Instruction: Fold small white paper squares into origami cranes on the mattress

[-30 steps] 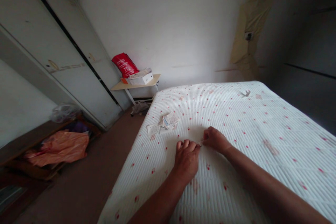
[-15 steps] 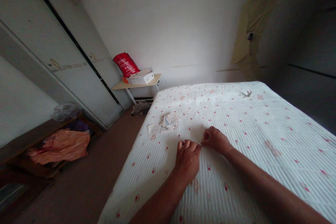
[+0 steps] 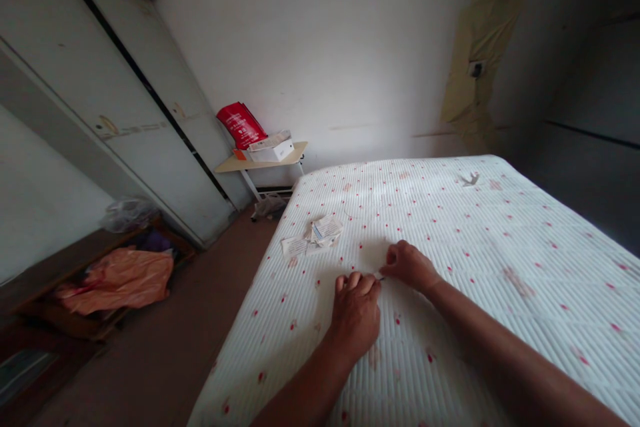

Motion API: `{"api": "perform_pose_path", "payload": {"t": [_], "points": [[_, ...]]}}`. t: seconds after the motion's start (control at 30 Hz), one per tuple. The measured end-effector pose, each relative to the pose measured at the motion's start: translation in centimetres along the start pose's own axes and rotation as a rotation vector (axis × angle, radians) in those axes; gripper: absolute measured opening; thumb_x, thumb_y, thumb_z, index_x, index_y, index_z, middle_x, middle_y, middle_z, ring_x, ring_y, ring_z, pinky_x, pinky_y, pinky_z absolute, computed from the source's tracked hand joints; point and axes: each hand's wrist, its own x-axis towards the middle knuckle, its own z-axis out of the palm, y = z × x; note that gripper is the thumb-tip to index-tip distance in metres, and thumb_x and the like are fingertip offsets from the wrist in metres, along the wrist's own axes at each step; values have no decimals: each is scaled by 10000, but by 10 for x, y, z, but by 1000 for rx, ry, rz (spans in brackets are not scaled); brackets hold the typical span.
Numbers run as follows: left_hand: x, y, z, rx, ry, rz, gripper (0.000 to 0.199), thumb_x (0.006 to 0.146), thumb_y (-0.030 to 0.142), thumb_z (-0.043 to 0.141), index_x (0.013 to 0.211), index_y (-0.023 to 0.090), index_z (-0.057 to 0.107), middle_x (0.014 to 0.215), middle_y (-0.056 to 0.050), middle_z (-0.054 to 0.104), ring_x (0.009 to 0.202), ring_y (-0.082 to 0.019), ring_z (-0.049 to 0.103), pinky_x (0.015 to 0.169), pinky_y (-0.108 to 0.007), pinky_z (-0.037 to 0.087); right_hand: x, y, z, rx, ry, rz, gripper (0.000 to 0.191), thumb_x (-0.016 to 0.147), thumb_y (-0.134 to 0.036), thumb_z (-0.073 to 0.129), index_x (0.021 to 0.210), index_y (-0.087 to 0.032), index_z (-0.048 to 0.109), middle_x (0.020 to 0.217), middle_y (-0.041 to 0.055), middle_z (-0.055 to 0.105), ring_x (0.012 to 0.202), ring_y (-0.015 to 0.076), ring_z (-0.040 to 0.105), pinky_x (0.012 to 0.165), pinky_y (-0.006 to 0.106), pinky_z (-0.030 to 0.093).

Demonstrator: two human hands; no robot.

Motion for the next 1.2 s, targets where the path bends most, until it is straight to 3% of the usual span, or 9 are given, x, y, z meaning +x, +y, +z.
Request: {"api": "perform_pose_path", "payload": {"t": [0.23, 0.53, 0.73, 0.9, 1.2], "points": [[1, 0, 1, -2, -12, 4, 298, 823, 147, 457, 1087, 212, 580, 1064, -69, 598, 981, -214, 461, 824, -385, 345, -3, -12, 4, -94, 8, 20, 160, 664, -321, 682, 711, -184, 613, 894, 56, 546, 870, 207, 536, 592, 249, 361], [0, 0, -1, 19, -25, -10, 295, 825, 170, 464, 1092, 225, 577, 1028, -49, 603, 951, -203, 464, 818, -377, 343, 6, 7, -7, -39, -13, 35, 90, 690, -242, 631, 692, -155, 608, 805, 46, 558, 698, 138, 546, 573, 230, 351], [1, 1, -1, -11, -26, -20, 302, 816, 150, 453, 1079, 219, 585, 1027, -67, 602, 957, -217, 460, 824, -385, 339, -1, -2, -2, -29, 26, 39, 225, 690, -385, 656, 727, -169, 601, 845, 51, 544, 770, 167, 550, 599, 243, 369], [0, 1, -1, -35, -12, -19, 281, 822, 157, 452, 1066, 208, 582, 1028, -63, 607, 963, -217, 462, 825, -383, 339, -9, -8, 5, -83, 63, 4, 189, 661, -324, 673, 740, -181, 578, 911, 59, 524, 873, 204, 527, 606, 253, 362], [-1, 1, 0, -18, -5, -20, 291, 817, 155, 458, 1074, 219, 579, 1034, -50, 608, 962, -214, 461, 827, -383, 342, 1, 16, -1, 18, 10, -53, 95, 678, -197, 621, 745, -151, 571, 845, 48, 525, 747, 143, 536, 653, 229, 379]]}}
